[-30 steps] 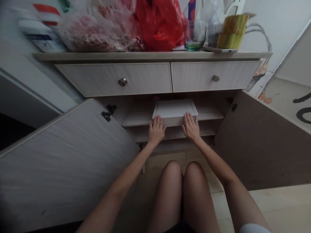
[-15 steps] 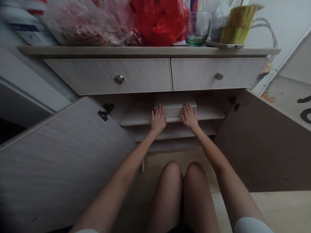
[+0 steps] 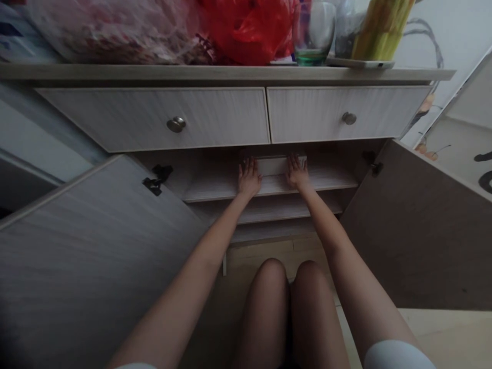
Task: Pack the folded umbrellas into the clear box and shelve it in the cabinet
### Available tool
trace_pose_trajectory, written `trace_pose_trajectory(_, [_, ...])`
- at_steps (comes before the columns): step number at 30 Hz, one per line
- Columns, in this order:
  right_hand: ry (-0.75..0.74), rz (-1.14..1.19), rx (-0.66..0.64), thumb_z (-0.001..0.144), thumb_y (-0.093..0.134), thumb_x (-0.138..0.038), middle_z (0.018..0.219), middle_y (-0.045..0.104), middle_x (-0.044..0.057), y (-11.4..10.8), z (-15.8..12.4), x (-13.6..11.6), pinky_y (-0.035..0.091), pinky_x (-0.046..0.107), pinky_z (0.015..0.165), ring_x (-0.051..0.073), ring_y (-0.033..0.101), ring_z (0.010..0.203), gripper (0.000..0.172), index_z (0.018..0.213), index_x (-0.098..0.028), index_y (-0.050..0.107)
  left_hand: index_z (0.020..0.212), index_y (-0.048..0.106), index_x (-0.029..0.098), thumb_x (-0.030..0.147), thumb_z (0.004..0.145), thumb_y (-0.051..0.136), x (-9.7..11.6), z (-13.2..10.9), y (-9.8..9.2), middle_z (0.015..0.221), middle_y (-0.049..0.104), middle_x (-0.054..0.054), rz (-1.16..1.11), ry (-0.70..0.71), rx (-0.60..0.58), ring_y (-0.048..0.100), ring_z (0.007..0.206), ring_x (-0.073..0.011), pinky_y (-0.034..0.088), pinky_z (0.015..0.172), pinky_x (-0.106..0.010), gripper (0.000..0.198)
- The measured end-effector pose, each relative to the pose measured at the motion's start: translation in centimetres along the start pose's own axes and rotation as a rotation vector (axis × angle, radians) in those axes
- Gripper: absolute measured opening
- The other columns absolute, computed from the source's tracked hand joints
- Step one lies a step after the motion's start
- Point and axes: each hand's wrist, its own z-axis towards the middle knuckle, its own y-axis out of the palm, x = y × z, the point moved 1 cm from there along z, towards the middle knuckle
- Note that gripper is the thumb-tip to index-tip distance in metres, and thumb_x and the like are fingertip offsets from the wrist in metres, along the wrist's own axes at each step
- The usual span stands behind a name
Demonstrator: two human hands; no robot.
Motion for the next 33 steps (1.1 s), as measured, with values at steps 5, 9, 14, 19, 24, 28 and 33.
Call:
trace_pose_trajectory(5, [0.035,-0.017,-0.045,0.102,0.020,-0.050,0.168,0.010,0.014,0.1,1.5,0.1,0.004,0.064,0.122,0.031,0.006,0.156,0.072,0.162,-0.011,0.018,0.158,0.021,0.002,0.029,0.096,0.034,-0.6,1.3,0.2,0.168,0.014,-0.018,0.020,0.006,-0.008,0.009,0.157,-0.0296,0.000,0.127,-0.052,0.070])
trace_pose_trajectory(9, [0.029,-0.020,-0.052,0.102,0.019,-0.049,0.168,0.008,0.015,0.3,1.7,0.2,0.003,0.067,0.121,0.034,0.005,0.156,0.073,0.162,-0.009,0.018,0.158,0.021,0.000,0.029,0.095,0.035,-0.9,1.7,0.5,0.168,0.014,-0.019,0.019,0.000,-0.019,0.007,0.157,-0.0301,-0.001,0.127,-0.052,0.071])
trace_pose_trajectory(14, [0.036,0.011,-0.074,0.101,0.020,-0.054,0.168,0.007,0.016,0.1,2.0,0.3,0.002,0.067,0.120,0.034,0.004,0.156,0.076,0.162,-0.007,0.018,0.158,0.019,-0.001,0.029,0.093,0.037,-0.7,2.1,0.6,0.169,0.010,-0.019,0.010,-0.020,-0.045,0.004,0.157,-0.0305,-0.002,0.127,-0.051,0.073])
trace_pose_trajectory(19, [0.072,0.200,-0.008,0.101,0.022,-0.058,0.166,0.021,0.017,-2.6,1.5,-0.7,0.006,0.060,0.123,0.031,0.013,0.155,0.077,0.161,-0.009,0.023,0.156,0.026,-0.002,0.024,0.092,0.037,0.7,2.2,-1.9,0.167,0.019,-0.021,-0.055,-0.061,-0.054,0.011,0.156,-0.0333,-0.001,0.126,-0.053,0.070])
trace_pose_trajectory(24, [0.134,0.677,0.419,0.098,0.027,-0.067,0.149,0.050,0.018,-7.2,-7.9,-1.9,0.037,0.050,0.116,0.028,0.046,0.139,0.076,0.152,-0.016,0.040,0.143,0.052,0.008,0.030,0.097,0.029,1.4,-4.4,-5.8,0.151,0.051,-0.019,-0.284,-0.091,0.203,0.042,0.144,-0.0268,0.023,0.123,-0.044,0.056])
trace_pose_trajectory(28, [0.397,0.762,0.653,0.086,0.057,-0.069,0.097,0.072,0.012,-10.5,-21.1,-0.8,0.054,0.052,0.093,0.028,0.068,0.094,0.049,0.103,-0.025,0.070,0.075,0.068,0.023,0.052,0.097,0.029,-0.8,-16.3,-6.1,0.081,0.072,-0.012,-0.379,-0.318,0.324,0.066,0.087,-0.0251,0.048,0.092,-0.040,0.053])
trace_pose_trajectory(33, [0.704,0.540,1.081,0.074,0.070,-0.067,0.086,0.070,0.016,-15.7,-34.6,1.6,0.054,0.063,0.083,0.037,0.072,0.087,0.032,0.083,-0.036,0.071,0.048,0.041,0.026,0.057,0.085,0.047,-4.4,-32.7,-6.3,0.048,0.046,-0.003,-0.354,-0.513,0.385,0.045,0.053,-0.0189,0.039,0.060,-0.034,0.049])
